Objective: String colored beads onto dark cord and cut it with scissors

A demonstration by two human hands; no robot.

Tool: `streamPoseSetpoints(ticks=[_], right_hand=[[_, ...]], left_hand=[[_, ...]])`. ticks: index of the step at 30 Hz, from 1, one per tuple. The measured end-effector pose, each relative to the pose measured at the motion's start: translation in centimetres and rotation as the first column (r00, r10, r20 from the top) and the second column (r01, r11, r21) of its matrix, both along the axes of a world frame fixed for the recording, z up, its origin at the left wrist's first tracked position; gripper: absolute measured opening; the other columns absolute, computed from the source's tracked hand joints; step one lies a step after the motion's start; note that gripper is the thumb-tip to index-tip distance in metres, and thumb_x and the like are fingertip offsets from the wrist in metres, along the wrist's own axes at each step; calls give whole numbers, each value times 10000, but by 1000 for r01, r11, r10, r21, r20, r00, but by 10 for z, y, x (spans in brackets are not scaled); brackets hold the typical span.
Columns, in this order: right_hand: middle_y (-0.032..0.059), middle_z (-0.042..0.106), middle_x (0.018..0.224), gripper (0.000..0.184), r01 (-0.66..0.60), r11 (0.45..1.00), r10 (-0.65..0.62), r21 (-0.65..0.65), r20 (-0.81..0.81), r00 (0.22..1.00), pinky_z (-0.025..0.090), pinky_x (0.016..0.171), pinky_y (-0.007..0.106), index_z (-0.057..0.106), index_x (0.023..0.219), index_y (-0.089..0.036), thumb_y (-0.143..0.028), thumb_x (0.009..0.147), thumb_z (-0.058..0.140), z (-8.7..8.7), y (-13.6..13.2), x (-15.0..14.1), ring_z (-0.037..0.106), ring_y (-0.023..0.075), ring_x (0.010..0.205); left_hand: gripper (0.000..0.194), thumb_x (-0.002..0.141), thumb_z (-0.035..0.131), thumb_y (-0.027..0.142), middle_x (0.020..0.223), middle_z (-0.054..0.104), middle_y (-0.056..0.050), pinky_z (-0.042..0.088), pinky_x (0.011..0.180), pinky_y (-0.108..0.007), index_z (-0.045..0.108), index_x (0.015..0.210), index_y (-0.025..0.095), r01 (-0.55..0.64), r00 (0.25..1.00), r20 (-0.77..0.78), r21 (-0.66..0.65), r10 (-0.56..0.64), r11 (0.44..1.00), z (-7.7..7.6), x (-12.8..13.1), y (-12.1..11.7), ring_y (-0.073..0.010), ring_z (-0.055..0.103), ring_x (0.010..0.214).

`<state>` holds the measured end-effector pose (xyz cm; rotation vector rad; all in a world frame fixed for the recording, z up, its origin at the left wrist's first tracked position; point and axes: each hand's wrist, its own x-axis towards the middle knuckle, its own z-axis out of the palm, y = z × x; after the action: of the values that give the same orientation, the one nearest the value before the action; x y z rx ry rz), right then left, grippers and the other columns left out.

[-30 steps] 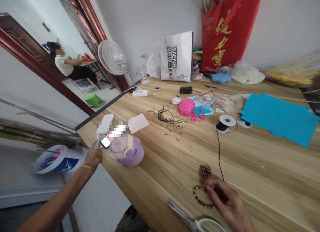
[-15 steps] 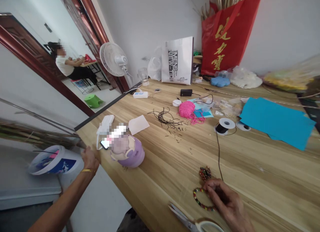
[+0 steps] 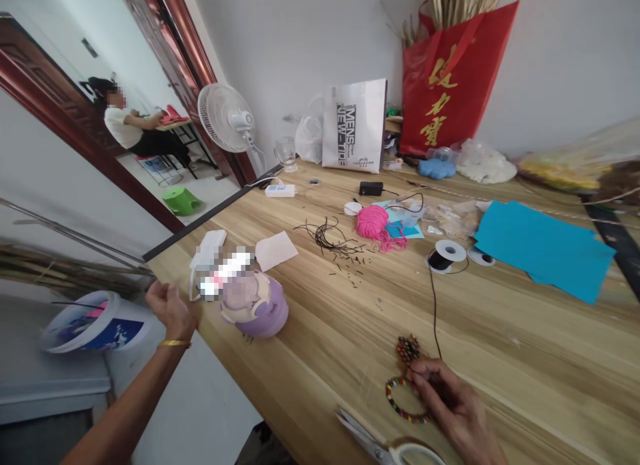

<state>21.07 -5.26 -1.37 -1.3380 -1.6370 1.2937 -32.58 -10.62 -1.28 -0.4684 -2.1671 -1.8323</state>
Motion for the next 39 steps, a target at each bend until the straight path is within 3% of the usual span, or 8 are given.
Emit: streamPoseSetpoints(ticks=[5,10,20,30,39], right_hand=[[74,698,720,393,53,997,-54,-48,-30,998,546,536,202,724,784,-179,-549,649,726,0,1,0,648,183,614],[81,713,720,417,79,992,-83,-93,-32,996,552,507,205,740,801,-181,-562,633,728,2,3,0,664,196,609],[48,661,616,388,66,992,-71,-104,-52,996,521,450,191,720,774,-186,-556,657,711,3,4,-1,613,162,528],[94,735,748,455,141,974,-152,-176,-52,987,577,502,253,732,849,-187,-561,590,751,-3,3,3,677,224,611],[84,717,696,488,120,991,-120,-65,6,993,562,468,238,754,799,-187,-630,599,717,4,5,0,658,211,579]], left_hand=[[355,789,506,132,1073,508,-66,362,1013,-384,471,1142,120,-17,999,-32,47,19,999,21,9,16,-200,498,1076],[337,792,521,124,1077,516,-57,355,1013,-376,485,1127,125,-17,999,-32,65,20,998,28,13,23,-192,499,1079],[356,782,512,146,1129,527,-76,357,1028,-386,495,1138,135,-26,996,-90,20,28,999,19,11,13,-215,497,1110],[261,772,523,188,1009,549,-61,389,985,-399,541,1020,112,-60,982,-181,-15,56,998,11,-13,5,-218,527,1030],[141,744,475,187,790,484,8,424,929,-389,489,877,143,-93,992,91,71,86,993,-5,-31,8,-151,523,812]])
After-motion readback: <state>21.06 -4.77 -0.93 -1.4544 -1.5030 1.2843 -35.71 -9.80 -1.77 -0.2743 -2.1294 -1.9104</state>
